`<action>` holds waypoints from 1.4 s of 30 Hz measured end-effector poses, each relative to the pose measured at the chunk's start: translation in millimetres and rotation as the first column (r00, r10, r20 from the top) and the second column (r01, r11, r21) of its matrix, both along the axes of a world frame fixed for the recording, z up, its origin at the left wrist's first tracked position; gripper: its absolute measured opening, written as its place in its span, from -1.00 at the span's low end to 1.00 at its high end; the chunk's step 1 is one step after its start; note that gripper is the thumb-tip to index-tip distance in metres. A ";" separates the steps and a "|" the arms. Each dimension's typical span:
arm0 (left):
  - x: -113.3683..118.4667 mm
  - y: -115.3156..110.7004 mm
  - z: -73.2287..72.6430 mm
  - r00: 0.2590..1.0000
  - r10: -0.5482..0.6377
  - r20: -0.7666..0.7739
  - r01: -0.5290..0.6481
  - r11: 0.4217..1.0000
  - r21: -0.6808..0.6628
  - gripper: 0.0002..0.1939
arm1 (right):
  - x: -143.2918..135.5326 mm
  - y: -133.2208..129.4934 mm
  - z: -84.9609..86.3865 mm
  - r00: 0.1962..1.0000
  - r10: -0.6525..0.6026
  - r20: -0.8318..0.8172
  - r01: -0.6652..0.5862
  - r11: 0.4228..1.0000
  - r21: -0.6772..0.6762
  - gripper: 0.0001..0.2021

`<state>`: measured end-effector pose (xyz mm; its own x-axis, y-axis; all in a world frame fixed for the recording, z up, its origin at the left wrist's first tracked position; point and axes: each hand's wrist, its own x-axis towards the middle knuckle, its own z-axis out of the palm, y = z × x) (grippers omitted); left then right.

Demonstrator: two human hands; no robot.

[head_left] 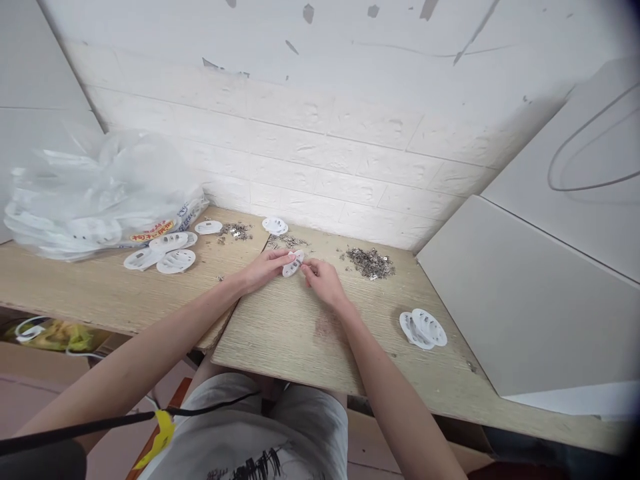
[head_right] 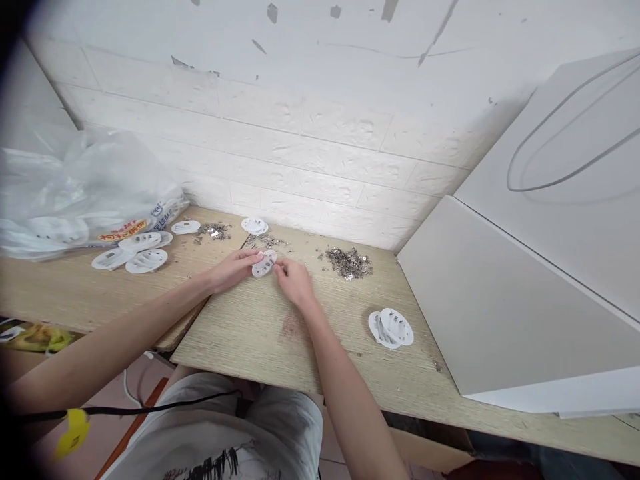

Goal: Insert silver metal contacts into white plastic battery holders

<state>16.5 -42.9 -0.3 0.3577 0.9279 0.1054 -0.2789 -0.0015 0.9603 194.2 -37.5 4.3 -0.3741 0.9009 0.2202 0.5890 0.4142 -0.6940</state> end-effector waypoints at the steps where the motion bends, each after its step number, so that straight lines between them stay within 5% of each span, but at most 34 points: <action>1: 0.2 -0.7 0.8 1.000 0.013 -0.014 -0.012 1.000 0.018 -0.67 | -0.5 0.6 -1.0 0.999 -0.003 -0.036 0.003 1.000 -0.014 -0.74; 10: -1.2 -4.3 6.9 0.997 0.007 0.075 -0.007 1.000 -0.007 -0.66 | -1.0 7.7 -7.5 0.930 -0.109 -0.351 0.094 0.994 -0.059 -0.76; 16: -1.7 0.3 3.2 0.969 0.225 -0.100 -0.211 0.969 0.131 -0.65 | -6.8 -0.6 -1.4 0.915 -0.060 -0.400 0.092 0.994 0.063 -0.86; 19: -1.8 0.3 3.2 0.890 0.381 -0.252 -0.270 0.884 0.382 -0.70 | -9.2 -4.3 0.1 0.918 -0.012 -0.397 0.089 0.980 0.176 -0.89; 24: -1.5 -5.2 5.4 0.678 0.634 -0.372 -0.214 0.655 0.725 -0.81 | -7.7 -7.8 1.9 0.948 0.062 -0.311 0.049 0.941 0.336 -0.89; 27: -1.5 -7.4 4.5 0.626 0.688 -0.368 -0.139 0.563 0.815 -0.86 | -7.0 -10.0 1.9 0.963 0.081 -0.256 0.032 0.912 0.408 -0.88; 32: -2.1 -9.2 3.6 0.566 0.722 -0.398 -0.020 0.495 0.869 -0.90 | -8.1 -11.6 0.0 0.972 0.118 -0.203 -0.003 0.871 0.492 -0.88; 39: -2.3 -13.2 6.5 0.557 0.723 -0.410 -0.002 0.494 0.869 -0.91 | -10.9 -12.1 -0.8 0.954 0.157 -0.253 -0.024 0.887 0.462 -0.88; 42: 0.1 -14.6 9.7 0.570 0.691 -0.445 -0.043 0.565 0.824 -0.93 | -9.9 -12.6 3.0 0.943 0.116 -0.313 0.008 0.930 0.368 -0.83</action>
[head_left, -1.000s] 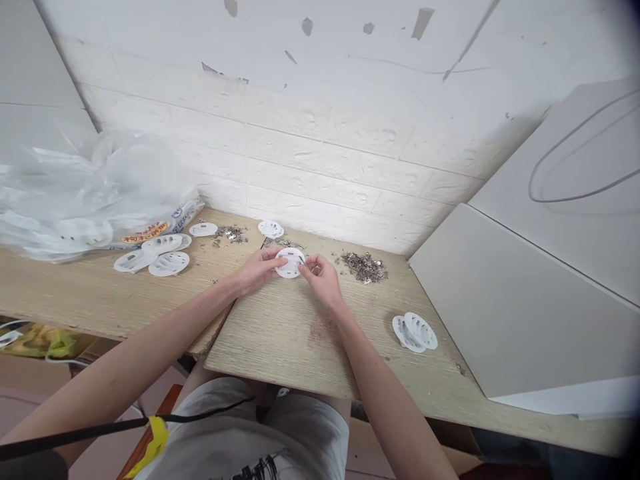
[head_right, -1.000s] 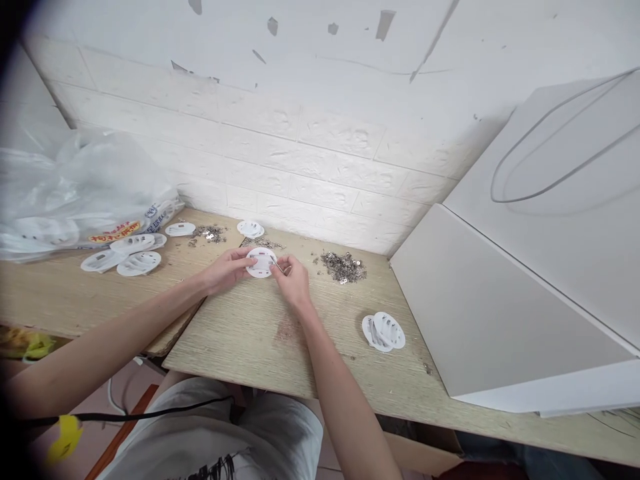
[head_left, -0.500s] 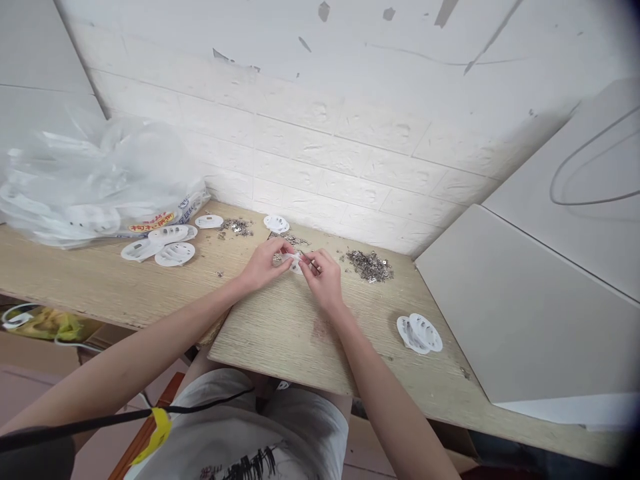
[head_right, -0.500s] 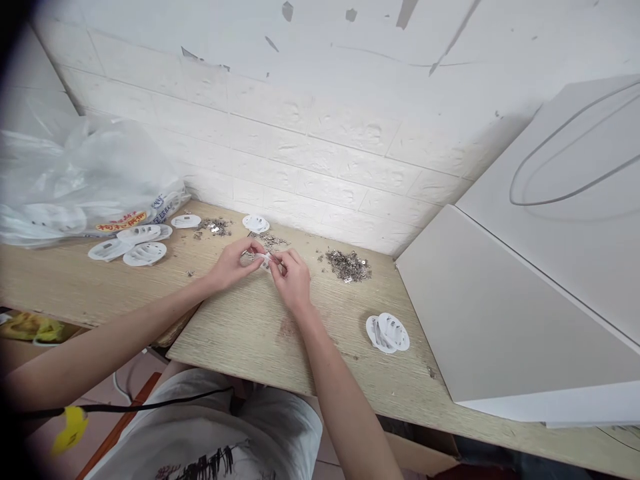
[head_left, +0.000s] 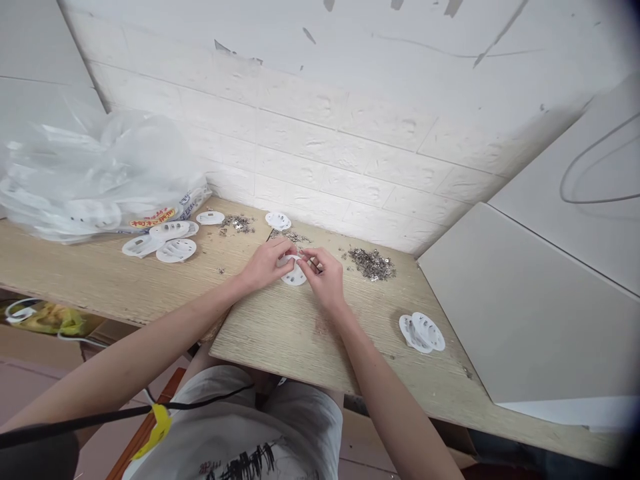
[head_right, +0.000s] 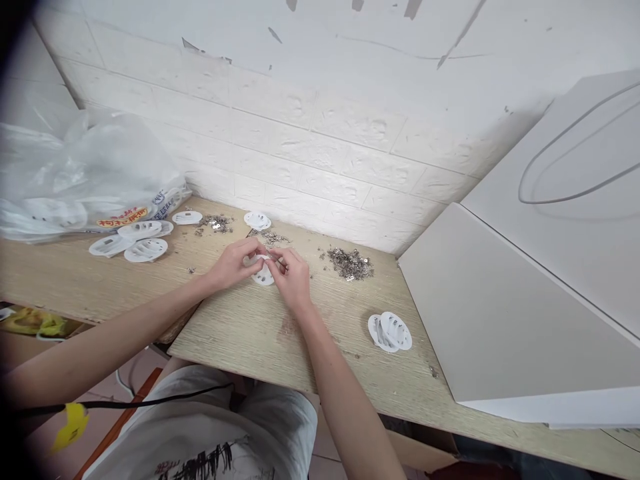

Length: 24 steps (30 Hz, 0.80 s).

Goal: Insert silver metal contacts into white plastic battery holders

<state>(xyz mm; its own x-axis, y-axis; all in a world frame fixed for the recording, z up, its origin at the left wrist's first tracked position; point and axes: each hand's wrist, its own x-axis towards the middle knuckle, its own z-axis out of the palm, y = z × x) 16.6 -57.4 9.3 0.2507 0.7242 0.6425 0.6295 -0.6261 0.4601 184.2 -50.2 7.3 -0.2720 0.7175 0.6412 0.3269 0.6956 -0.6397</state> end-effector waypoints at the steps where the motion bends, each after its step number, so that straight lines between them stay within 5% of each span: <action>1: 0.9 -0.2 1.1 1.000 0.003 0.022 -0.002 0.998 -0.056 -0.94 | 0.8 -0.1 1.6 1.000 -0.010 -0.010 0.010 0.999 -0.031 -0.81; 4: 2.1 0.5 3.3 0.998 -0.018 0.067 0.036 0.961 -0.274 -0.96 | 3.4 -0.1 5.9 0.998 -0.064 -0.026 0.063 0.996 -0.066 -0.78; 8: -1.4 4.1 2.3 0.979 -0.187 0.086 0.204 0.828 -0.522 -0.95 | 5.2 0.0 7.4 0.996 -0.082 -0.035 0.080 0.995 -0.065 -0.77; 13: -9.3 8.2 1.8 0.913 -0.378 0.156 0.387 0.674 -0.629 -0.96 | 3.5 -1.1 6.4 0.998 -0.048 -0.045 0.045 0.997 -0.055 -0.79; 24: -12.0 11.4 3.5 0.860 -0.508 -0.043 0.385 0.703 -0.598 -0.95 | 0.2 -0.2 7.8 0.978 -0.042 -0.203 -0.011 0.968 -0.253 -0.77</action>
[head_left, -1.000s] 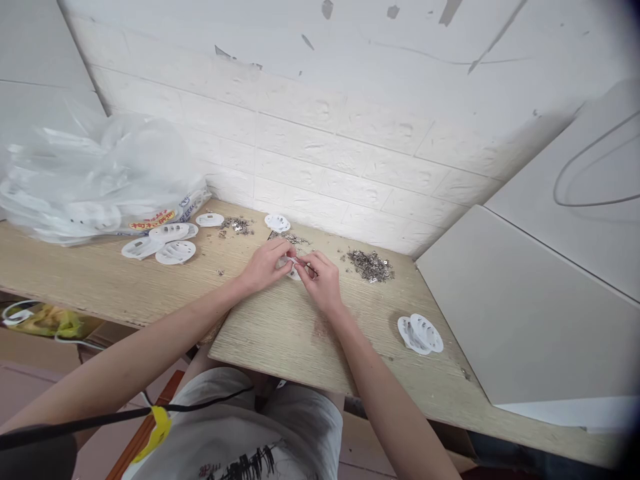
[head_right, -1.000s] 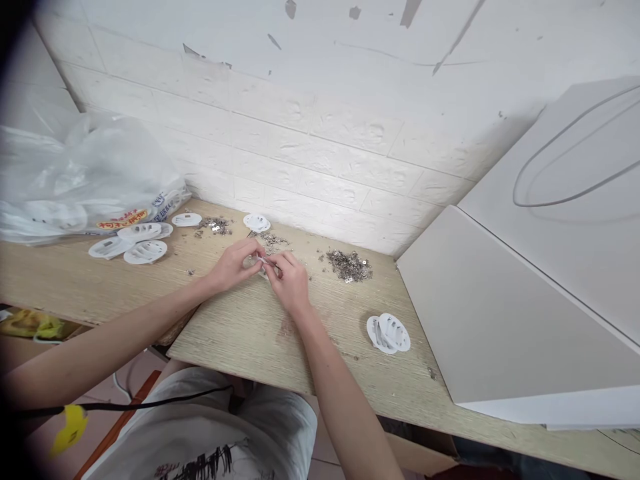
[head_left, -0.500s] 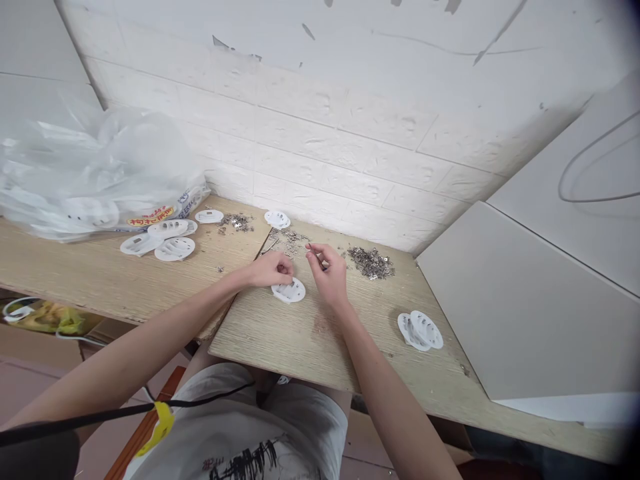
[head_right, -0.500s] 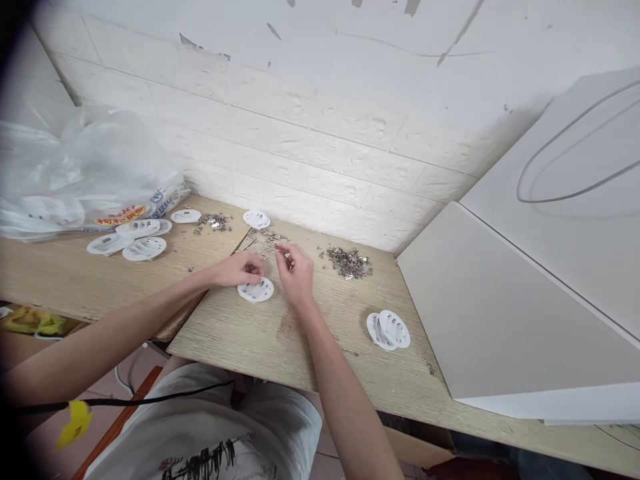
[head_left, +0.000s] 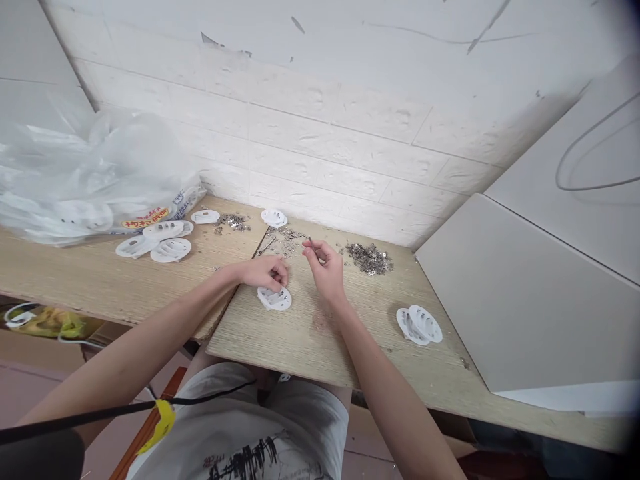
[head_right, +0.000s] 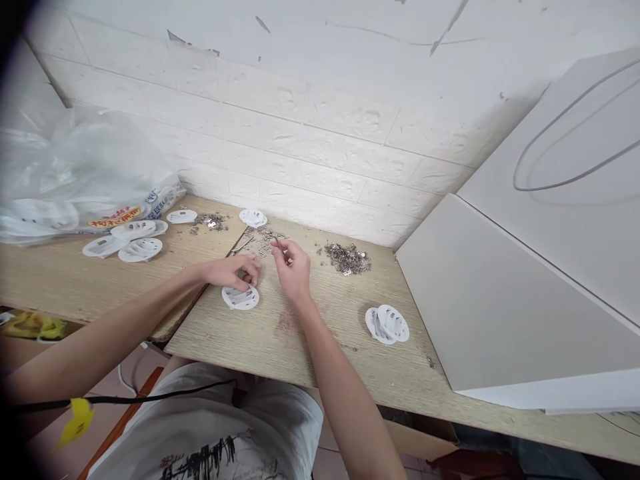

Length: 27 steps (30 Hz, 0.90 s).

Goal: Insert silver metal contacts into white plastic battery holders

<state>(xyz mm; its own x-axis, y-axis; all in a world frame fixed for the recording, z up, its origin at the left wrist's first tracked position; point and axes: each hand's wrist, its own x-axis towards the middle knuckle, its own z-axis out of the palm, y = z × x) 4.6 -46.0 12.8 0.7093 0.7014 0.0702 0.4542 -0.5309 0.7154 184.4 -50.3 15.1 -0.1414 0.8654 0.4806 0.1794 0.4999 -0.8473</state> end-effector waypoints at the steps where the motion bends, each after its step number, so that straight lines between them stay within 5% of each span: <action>1: -0.2 0.1 0.1 1.000 -0.004 0.005 0.004 1.000 -0.005 -0.95 | -0.3 -0.1 -0.6 1.000 0.004 -0.004 -0.004 1.000 -0.006 -0.77; 16: 1.5 -1.3 5.6 0.997 -0.067 -0.039 0.067 0.998 0.000 -0.98 | -4.1 2.7 -7.8 1.000 0.018 0.009 -0.017 0.999 -0.051 -0.76; 27: -1.6 -4.8 -2.8 0.999 0.042 0.029 -0.042 0.999 0.005 -0.96 | -0.3 6.3 -10.3 0.999 0.035 0.021 -0.033 0.997 -0.067 -0.75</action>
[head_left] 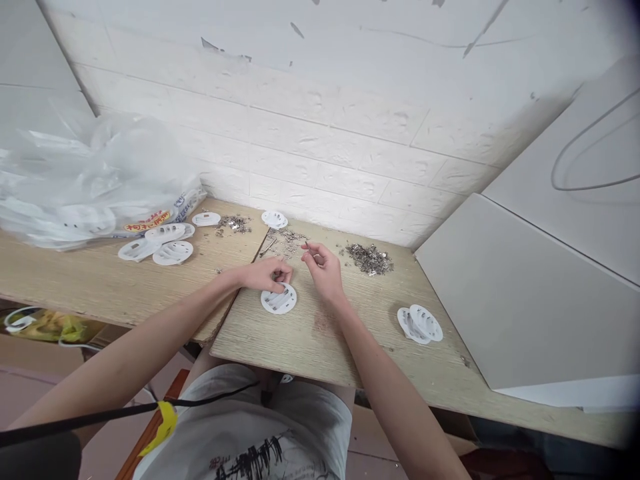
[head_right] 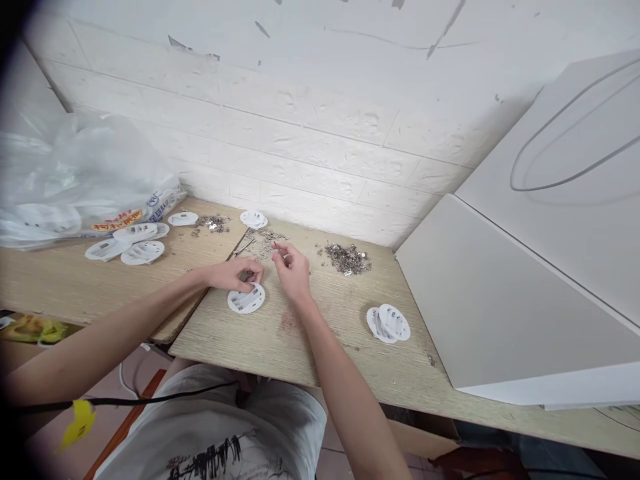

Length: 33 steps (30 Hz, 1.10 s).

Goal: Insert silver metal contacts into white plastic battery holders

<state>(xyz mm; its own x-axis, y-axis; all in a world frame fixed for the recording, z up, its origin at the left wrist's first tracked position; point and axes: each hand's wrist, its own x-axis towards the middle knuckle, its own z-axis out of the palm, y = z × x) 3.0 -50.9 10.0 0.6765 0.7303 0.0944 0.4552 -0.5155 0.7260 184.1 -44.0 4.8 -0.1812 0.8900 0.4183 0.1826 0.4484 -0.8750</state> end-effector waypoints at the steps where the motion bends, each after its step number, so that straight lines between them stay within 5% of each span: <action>1: 0.4 0.9 -1.2 1.000 0.017 0.011 -0.017 1.000 -0.015 -0.95 | 1.0 1.1 0.3 1.000 -0.009 0.009 0.009 1.000 0.000 -0.76; 9: 0.5 4.0 -3.5 0.941 0.200 0.273 -0.146 0.968 -0.203 -0.92 | 2.8 6.5 -4.0 0.997 -0.028 0.076 0.030 0.999 -0.027 -0.75; 16: -0.2 8.0 -7.4 0.846 0.313 0.432 -0.191 0.934 -0.303 -0.84 | 1.2 0.4 -4.9 0.947 0.006 0.322 -0.069 0.981 0.184 -0.76; 21: 0.7 8.1 -5.2 0.794 0.387 0.469 -0.230 0.905 -0.358 -0.75 | 3.6 0.4 -3.9 0.954 0.037 0.297 -0.076 0.990 0.119 -0.69; 33: 1.2 6.1 -7.7 0.810 0.323 0.489 -0.149 0.921 -0.360 -0.73 | -0.3 -10.9 2.7 0.850 0.069 0.522 -0.154 0.981 0.121 -0.68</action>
<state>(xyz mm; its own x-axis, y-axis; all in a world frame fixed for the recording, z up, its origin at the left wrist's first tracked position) 4.2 -44.7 2.3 0.3857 0.9115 0.1431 0.0346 -0.1692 0.9850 183.8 -54.9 7.6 -0.5016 0.7839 0.3659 0.5272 0.6124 -0.5891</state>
